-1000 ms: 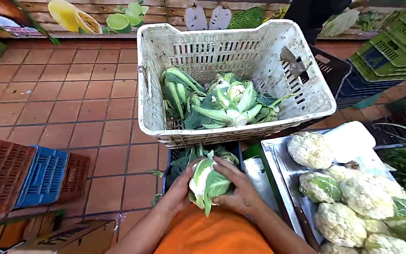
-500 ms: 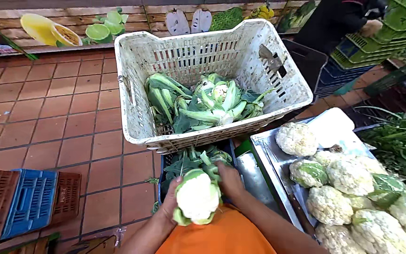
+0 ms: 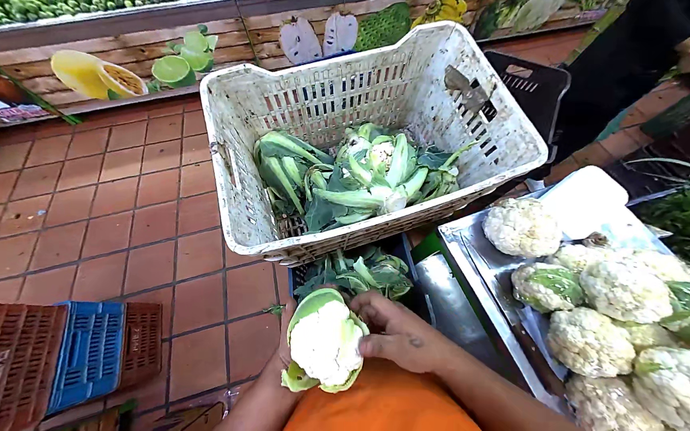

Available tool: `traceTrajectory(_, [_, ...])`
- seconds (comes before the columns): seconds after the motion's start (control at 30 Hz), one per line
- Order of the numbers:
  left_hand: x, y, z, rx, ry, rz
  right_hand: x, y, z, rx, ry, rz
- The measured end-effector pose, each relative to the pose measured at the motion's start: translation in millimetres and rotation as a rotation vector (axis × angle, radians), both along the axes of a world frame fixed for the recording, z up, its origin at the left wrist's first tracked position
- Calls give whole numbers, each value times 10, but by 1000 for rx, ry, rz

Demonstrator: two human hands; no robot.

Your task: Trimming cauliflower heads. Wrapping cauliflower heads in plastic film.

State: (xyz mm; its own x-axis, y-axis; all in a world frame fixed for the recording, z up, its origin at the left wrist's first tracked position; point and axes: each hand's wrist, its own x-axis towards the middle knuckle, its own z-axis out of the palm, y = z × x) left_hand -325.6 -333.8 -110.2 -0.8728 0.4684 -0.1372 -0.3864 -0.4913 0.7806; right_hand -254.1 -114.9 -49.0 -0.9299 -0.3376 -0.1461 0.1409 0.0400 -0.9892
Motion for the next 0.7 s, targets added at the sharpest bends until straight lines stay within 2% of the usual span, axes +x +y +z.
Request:
traceTrajectory(0.07, [-112,-65,-257,120,35,-293,29,-7,-144,-104,47,-85])
traceTrajectory(0.13, [-164,-106,-235,-13,14,-369,60,25,-256,-44,134,-163])
traceTrajectory(0.2, [-177,-121,-50,-93,-136,-396,102,14,-320,251,257,-212])
traceTrajectory(0.27, [-192,-113,32,-99,-270,-437,131,-41,-318,542,447,-143])
traceTrajectory(0.3, [-178,-95,38,-104,-287,-430,144,-73,-291,607,542,-98])
traceTrajectory(0.33, [-159,-88,30,-103,-277,-418,150,-87,-254,607,589,-74])
traceTrajectory(0.4, [-107,-109,9,-123,-203,-407,165,-68,-298,433,518,-112])
traceTrajectory(0.47, [-91,-109,2,-206,-179,-395,205,-31,-602,257,332,-198])
traceTrajectory(0.53, [-128,-44,-27,-231,-203,-396,217,2,-791,165,238,-246])
traceTrajectory(0.67, [-140,-51,-53,-106,-136,-501,288,17,-478,276,322,-170])
traceTrajectory(0.7, [-136,-43,-68,-79,-113,-527,293,41,-497,254,279,-169])
